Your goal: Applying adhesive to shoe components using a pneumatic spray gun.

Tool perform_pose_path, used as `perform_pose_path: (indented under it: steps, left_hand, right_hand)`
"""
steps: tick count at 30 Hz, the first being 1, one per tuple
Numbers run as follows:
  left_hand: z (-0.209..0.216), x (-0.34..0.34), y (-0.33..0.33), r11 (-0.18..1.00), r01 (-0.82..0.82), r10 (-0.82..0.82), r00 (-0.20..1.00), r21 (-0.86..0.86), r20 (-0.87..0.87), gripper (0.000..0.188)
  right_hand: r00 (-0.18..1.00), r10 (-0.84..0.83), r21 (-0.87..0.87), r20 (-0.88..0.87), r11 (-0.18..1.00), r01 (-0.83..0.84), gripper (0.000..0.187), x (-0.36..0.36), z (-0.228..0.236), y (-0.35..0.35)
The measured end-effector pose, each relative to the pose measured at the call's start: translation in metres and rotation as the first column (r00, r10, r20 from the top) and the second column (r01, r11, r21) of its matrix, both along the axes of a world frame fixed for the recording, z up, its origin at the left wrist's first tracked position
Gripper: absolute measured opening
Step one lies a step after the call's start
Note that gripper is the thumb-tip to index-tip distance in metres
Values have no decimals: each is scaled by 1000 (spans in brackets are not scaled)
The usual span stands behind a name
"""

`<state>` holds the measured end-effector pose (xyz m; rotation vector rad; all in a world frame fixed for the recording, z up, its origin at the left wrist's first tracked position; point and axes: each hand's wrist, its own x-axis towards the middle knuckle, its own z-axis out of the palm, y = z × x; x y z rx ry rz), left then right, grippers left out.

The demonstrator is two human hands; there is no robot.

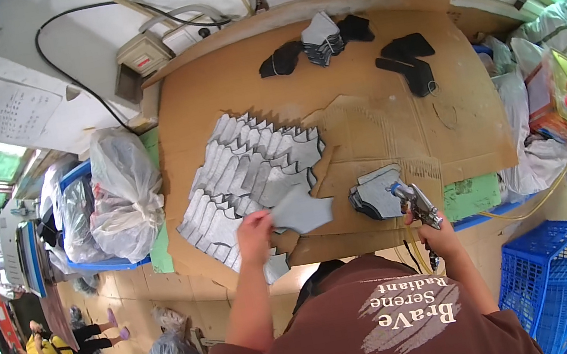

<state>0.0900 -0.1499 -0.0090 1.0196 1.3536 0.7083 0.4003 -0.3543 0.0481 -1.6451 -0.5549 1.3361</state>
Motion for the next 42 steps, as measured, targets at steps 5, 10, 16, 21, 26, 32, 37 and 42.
perform_pose_path:
  steps: [5, 10, 16, 21, 26, 32, 37, 42]
  left_hand:
    - [-32, -131, 12, 962, -267, 272, 956, 58, -109, 13]
    - [-43, -159, 19, 963, -250, 270, 899, 102, -345, 15]
    - [-43, -102, 22, 769, 214, 407, 563, 603, -719, 10]
    - [-18, 41, -4, 661, 439, -167, 877, 609, -451, 13]
    - [-21, 137, -34, 657, 523, -402, 852, 543, -334, 23]
    - [-23, 150, -38, 661, 561, -447, 828, 499, -339, 27]
    - [-20, 151, -37, 644, 575, -443, 818, 505, -367, 26]
    - [-16, 150, -37, 610, 603, -435, 797, 514, -418, 25]
  right_hand:
    - [998, 64, 9, -24, 998, -64, 40, -3, -4, 7]
    - [996, 87, 39, -30, 996, -86, 39, -6, 1, 15]
    - [989, 145, -33, 14, 989, -145, 35, -9, -1, 11]
    - [997, 72, 51, -5, 996, -72, 28, -15, -5, 11]
    - [996, 91, 39, 12, 995, -91, 22, -14, -4, 10]
    - [997, 79, 24, -11, 997, -78, 19, -17, -10, 10]
    - [998, 56, 101, -33, 993, -53, 16, -17, -20, 9]
    - [999, -9, 54, -42, 998, 11, 17, -13, -9, 8]
